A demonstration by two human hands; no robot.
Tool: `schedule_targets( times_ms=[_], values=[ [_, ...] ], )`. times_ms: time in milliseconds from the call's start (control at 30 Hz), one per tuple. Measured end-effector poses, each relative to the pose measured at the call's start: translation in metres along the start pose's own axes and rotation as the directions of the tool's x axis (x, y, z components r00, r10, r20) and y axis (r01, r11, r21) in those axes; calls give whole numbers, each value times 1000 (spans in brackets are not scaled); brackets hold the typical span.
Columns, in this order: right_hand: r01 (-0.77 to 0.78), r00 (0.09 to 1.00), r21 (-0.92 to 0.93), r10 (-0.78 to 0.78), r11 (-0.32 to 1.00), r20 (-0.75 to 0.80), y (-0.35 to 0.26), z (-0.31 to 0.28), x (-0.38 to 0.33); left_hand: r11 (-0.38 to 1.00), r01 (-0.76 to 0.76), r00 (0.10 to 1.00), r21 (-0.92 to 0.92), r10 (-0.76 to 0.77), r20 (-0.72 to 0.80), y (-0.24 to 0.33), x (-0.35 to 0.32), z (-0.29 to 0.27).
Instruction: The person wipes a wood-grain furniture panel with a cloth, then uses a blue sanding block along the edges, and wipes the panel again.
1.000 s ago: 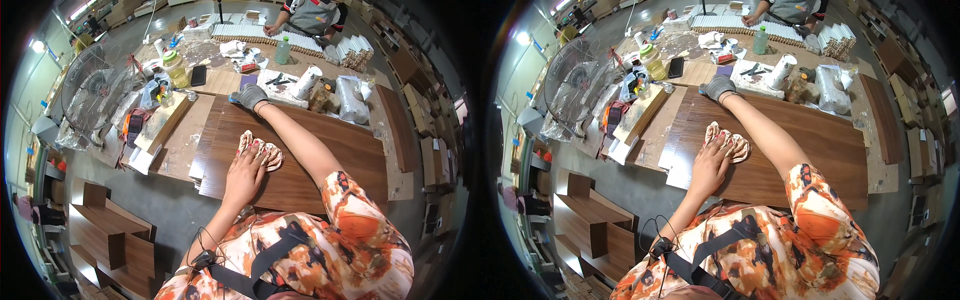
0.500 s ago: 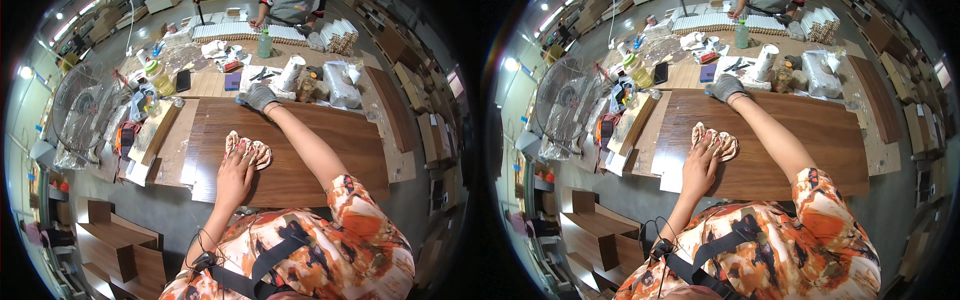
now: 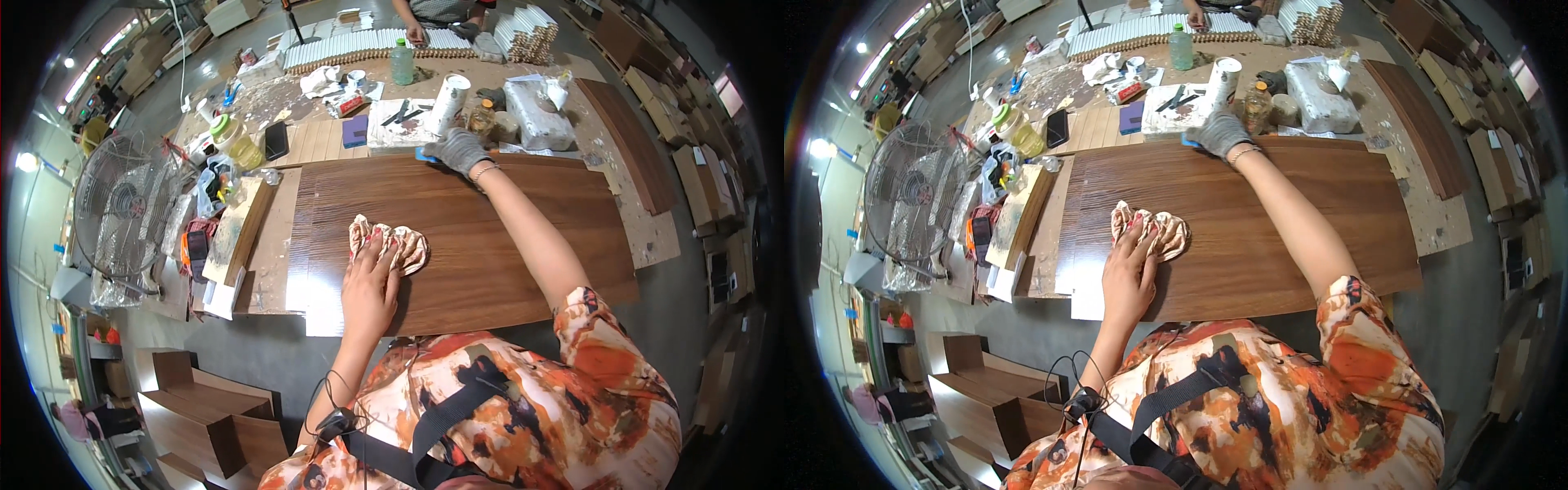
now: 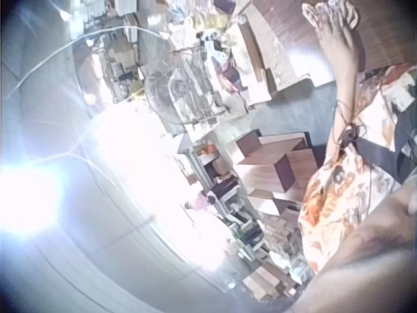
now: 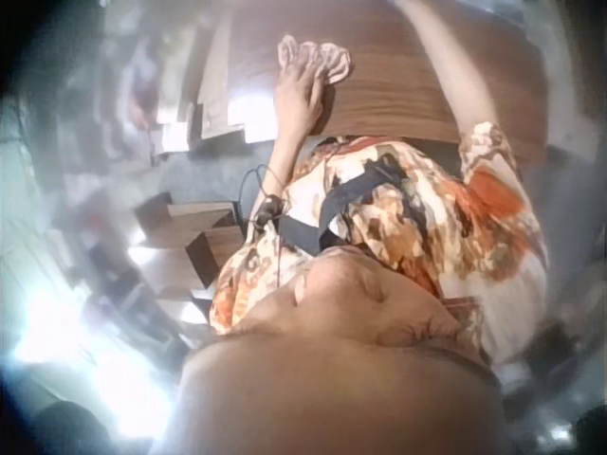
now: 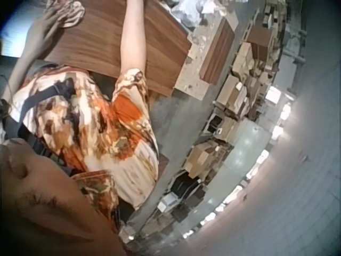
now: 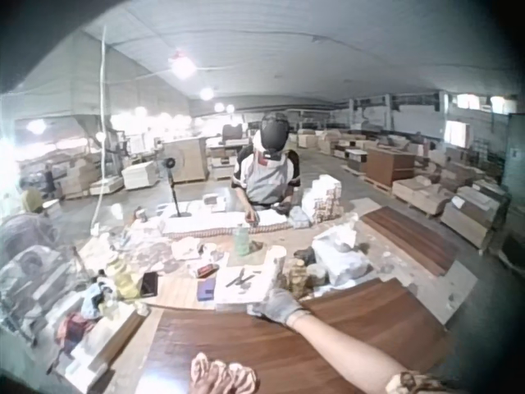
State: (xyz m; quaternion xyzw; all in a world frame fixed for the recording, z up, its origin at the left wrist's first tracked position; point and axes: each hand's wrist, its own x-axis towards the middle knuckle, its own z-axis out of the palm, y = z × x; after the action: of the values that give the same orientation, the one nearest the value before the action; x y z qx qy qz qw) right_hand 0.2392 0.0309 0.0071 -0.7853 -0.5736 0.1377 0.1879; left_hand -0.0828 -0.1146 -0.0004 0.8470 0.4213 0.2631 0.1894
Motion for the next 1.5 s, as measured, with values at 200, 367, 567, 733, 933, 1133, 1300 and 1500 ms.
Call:
schedule_targets(
  times_ms=[200, 367, 567, 733, 933, 1133, 1300, 1500],
  values=[
    [40, 999, -13, -40, 999, -5, 7, 27, 3, 1000, 8, 1000, -3, -8, 10, -4, -2, 1],
    [-52, 991, -24, 55, 998, 125, 59, -43, -33, 1000, -1, 1000, -11, 1, 16, -1, 1, 2],
    [21, 1000, 27, -20, 999, -22, 54, -34, -32, 1000, -5, 1000, -3, 5, 3, -1, 1, 0],
    [49, 997, 27, -47, 998, -63, 59, -14, -25, 1000, -4, 1000, -5, 4, 9, -1, 1, 1],
    [-132, 985, 45, 136, 990, -102, 129, -57, -52, 1000, -11, 1000, -1, 11, 3, 3, 1, 0],
    [-21, 978, 51, 31, 998, -206, 87, -41, -53, 1000, -22, 1000, -17, 23, 21, -1, 8, -2],
    [-178, 978, 56, 182, 982, -97, 89, -44, -52, 1000, 14, 1000, -20, -15, -25, -9, 7, -6],
    [-263, 928, 32, 262, 964, -264, 158, -95, -83, 999, 25, 1000, 29, -25, -7, -4, 9, -5]
  ],
)
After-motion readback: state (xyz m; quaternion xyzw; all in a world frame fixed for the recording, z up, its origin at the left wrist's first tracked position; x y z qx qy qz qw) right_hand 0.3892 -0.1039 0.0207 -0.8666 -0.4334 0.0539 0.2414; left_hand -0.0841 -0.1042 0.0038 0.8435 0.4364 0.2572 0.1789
